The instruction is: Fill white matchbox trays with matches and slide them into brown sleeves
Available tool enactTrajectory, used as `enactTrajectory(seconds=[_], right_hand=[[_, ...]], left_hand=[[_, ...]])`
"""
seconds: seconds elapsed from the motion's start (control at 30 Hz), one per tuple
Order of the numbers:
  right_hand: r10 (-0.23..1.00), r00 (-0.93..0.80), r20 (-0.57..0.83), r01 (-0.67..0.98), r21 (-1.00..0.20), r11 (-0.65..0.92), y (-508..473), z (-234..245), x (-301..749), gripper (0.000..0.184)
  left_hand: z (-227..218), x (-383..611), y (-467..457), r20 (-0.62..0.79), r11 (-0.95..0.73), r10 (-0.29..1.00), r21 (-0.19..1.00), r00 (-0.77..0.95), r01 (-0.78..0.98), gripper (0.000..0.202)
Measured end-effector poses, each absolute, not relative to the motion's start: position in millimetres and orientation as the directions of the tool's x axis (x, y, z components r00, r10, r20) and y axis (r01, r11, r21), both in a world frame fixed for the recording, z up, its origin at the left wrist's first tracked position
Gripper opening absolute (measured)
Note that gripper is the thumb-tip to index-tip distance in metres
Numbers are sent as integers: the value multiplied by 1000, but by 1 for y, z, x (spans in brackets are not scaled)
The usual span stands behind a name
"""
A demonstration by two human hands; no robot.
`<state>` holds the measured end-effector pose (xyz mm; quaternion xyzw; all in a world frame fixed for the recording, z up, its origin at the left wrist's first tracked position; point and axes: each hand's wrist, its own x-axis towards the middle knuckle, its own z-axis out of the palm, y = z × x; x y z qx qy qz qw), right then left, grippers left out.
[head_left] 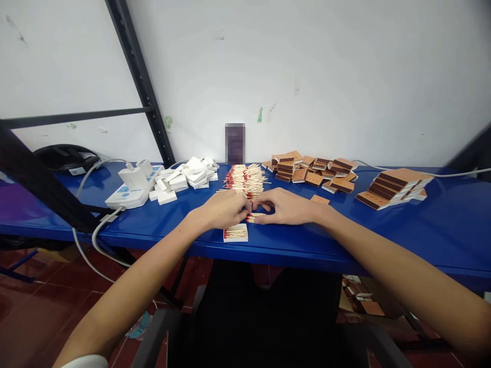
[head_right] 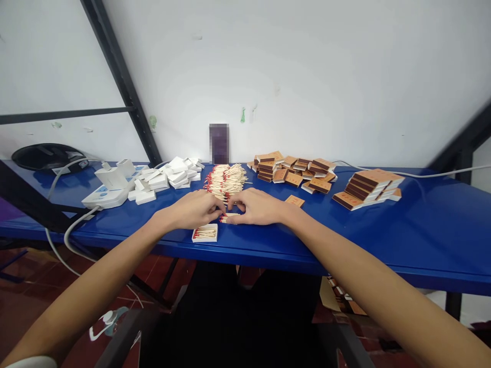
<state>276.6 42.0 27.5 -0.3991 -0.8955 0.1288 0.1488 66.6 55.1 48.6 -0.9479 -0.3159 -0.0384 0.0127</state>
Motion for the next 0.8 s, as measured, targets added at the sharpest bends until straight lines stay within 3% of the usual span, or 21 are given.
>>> enactTrajectory(seconds=[0.37,0.6,0.8], right_hand=[[733,-680,29,674,-370,640,43,40,271,26],[779,-607,-157,790,-228,570,49,53,259,25],[778,-609,-151,792,-162,589,54,52,253,26]], left_hand=[[38,9,19,236,-715,698,280,676,640,35],[25,5,10,248,-663,749,276,614,696,41],[15,6,9,248,-686,728,281,640,671,58]])
